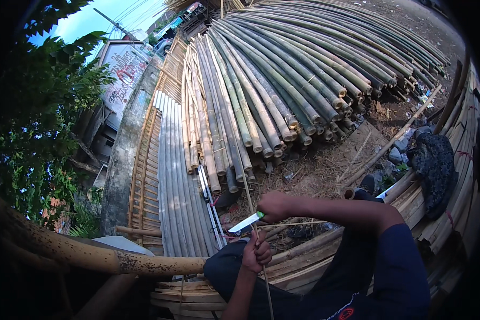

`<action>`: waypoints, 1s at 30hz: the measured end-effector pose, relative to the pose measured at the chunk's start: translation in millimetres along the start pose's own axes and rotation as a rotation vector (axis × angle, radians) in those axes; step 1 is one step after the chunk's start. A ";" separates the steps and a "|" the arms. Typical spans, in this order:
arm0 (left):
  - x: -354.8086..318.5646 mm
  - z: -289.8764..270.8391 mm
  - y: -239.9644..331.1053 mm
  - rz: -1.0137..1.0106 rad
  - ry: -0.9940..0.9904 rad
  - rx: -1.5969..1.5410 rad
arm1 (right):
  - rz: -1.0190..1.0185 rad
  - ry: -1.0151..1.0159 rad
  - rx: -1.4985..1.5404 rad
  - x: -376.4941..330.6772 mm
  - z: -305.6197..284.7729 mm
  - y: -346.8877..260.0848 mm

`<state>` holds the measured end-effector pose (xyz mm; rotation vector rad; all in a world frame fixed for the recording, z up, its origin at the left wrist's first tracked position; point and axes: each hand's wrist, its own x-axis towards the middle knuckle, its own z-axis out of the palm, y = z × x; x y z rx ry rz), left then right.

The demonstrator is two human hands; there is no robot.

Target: Preparing bamboo poles and thin bamboo strips using a knife.

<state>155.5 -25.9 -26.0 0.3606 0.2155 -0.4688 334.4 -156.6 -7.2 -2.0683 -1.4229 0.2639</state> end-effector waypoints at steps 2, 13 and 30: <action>-3.6 2.3 -1.3 0.025 0.087 0.075 | -0.052 -0.087 -0.073 1.5 2.7 -7.0; -22.5 1.7 -6.3 0.049 0.167 0.196 | 0.388 0.350 -0.245 50.5 -31.3 68.9; -53.8 7.3 -15.5 -0.202 0.265 0.381 | 0.984 0.630 -0.250 18.1 -79.8 163.3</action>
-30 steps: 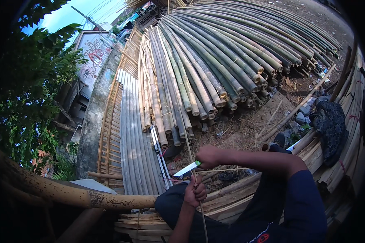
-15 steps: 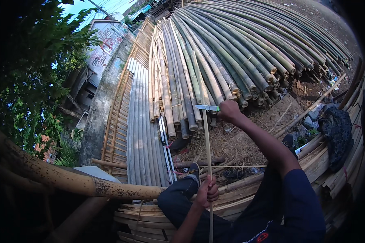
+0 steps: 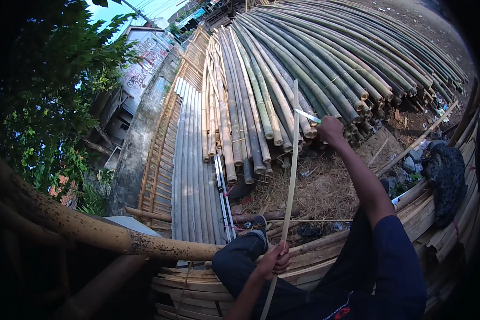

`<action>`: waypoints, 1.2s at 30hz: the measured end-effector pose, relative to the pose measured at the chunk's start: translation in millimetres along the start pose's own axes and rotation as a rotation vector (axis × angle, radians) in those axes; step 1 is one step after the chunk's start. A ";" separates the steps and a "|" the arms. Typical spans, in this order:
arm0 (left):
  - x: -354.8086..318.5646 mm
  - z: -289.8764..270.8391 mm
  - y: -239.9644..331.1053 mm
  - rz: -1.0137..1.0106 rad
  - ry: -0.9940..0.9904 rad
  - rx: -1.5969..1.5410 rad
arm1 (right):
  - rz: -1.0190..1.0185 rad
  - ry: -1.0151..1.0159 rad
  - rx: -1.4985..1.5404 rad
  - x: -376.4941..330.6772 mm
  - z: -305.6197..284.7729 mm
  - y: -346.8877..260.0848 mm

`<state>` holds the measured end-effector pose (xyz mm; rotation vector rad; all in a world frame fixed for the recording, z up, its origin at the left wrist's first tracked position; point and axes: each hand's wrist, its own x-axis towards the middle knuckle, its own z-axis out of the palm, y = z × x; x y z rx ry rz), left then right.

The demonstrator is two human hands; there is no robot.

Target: Preparing bamboo poles and thin bamboo strips using a knife.

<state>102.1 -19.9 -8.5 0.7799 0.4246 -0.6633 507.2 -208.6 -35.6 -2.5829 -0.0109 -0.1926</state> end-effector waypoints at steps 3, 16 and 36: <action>5.3 1.2 30.1 0.006 0.037 0.094 | 0.025 -0.015 0.048 1.5 -2.0 1.6; -12.8 -41.7 159.3 0.352 0.295 0.302 | -0.353 -0.035 0.086 -35.5 -10.8 -27.8; -90.7 -33.1 -73.4 -0.138 -0.089 -0.209 | -0.539 -0.104 0.155 -30.9 15.4 -8.2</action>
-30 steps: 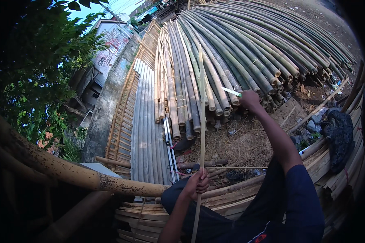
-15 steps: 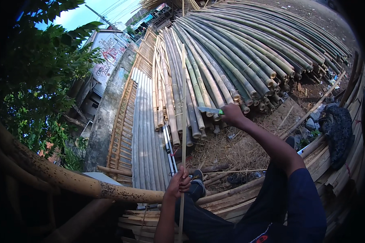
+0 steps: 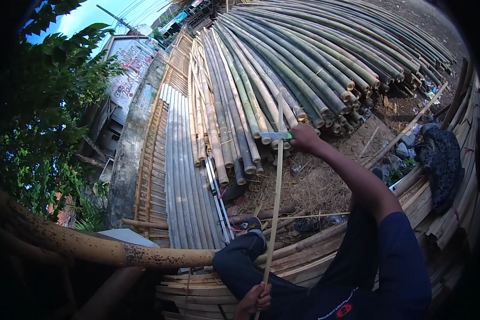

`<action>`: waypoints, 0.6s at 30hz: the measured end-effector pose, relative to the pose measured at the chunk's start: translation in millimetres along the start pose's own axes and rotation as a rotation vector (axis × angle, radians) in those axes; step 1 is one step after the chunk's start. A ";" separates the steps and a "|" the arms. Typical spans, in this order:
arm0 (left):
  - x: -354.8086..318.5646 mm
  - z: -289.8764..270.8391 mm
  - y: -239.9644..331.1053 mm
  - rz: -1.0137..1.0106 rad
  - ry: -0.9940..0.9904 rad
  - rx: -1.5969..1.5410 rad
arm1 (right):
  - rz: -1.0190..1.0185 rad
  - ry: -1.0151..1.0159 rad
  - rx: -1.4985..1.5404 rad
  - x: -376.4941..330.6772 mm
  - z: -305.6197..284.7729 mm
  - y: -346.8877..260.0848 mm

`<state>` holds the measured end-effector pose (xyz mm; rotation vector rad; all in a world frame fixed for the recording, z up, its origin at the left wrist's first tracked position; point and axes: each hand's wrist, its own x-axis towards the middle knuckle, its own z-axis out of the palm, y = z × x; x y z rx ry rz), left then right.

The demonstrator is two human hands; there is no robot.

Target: Preparing bamboo poles and thin bamboo strips using a knife.

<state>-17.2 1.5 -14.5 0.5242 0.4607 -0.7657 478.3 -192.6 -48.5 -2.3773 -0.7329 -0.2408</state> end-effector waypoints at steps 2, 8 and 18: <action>-13.7 28.3 -16.0 0.020 0.231 0.023 | 0.110 0.152 -0.035 7.3 0.8 16.3; -30.1 42.5 -30.6 0.070 0.287 0.157 | 0.284 0.195 -0.011 12.6 -27.1 47.3; 11.0 -3.2 -44.8 0.153 -0.111 -0.301 | -0.348 -0.237 0.065 -11.4 3.4 -41.0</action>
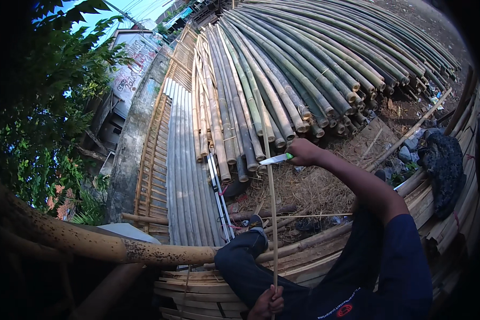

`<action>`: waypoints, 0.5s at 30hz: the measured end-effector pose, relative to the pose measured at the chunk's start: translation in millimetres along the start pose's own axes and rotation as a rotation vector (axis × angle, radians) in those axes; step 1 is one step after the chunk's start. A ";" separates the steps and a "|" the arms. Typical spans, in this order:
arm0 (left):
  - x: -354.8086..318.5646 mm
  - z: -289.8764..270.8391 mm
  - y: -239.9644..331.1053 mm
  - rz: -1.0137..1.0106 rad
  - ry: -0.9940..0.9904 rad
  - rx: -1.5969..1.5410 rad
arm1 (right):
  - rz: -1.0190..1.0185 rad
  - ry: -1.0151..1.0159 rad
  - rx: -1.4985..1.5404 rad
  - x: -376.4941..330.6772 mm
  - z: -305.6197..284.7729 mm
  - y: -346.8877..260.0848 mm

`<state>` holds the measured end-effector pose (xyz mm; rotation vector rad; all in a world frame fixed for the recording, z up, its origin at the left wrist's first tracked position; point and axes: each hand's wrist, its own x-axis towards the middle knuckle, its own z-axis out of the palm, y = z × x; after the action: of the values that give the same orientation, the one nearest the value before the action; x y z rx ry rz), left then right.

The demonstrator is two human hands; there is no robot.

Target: Preparing bamboo poles and thin bamboo strips using a knife.

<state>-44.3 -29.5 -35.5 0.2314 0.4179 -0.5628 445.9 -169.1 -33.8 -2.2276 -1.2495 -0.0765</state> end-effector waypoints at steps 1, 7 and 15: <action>1.6 11.9 -3.4 -0.015 0.132 0.123 | -0.001 -0.004 0.029 -0.5 1.4 -6.7; -1.4 24.9 -19.0 -0.053 0.263 0.314 | 0.140 0.152 0.001 1.9 -7.2 9.3; 3.3 36.1 -21.9 -0.064 0.309 0.404 | 0.037 0.124 -0.132 6.6 -1.5 14.9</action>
<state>-42.5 -60.8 -7.0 0.7008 0.6104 -0.6744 461.8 -170.7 -37.2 -2.3180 -1.1660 -0.2859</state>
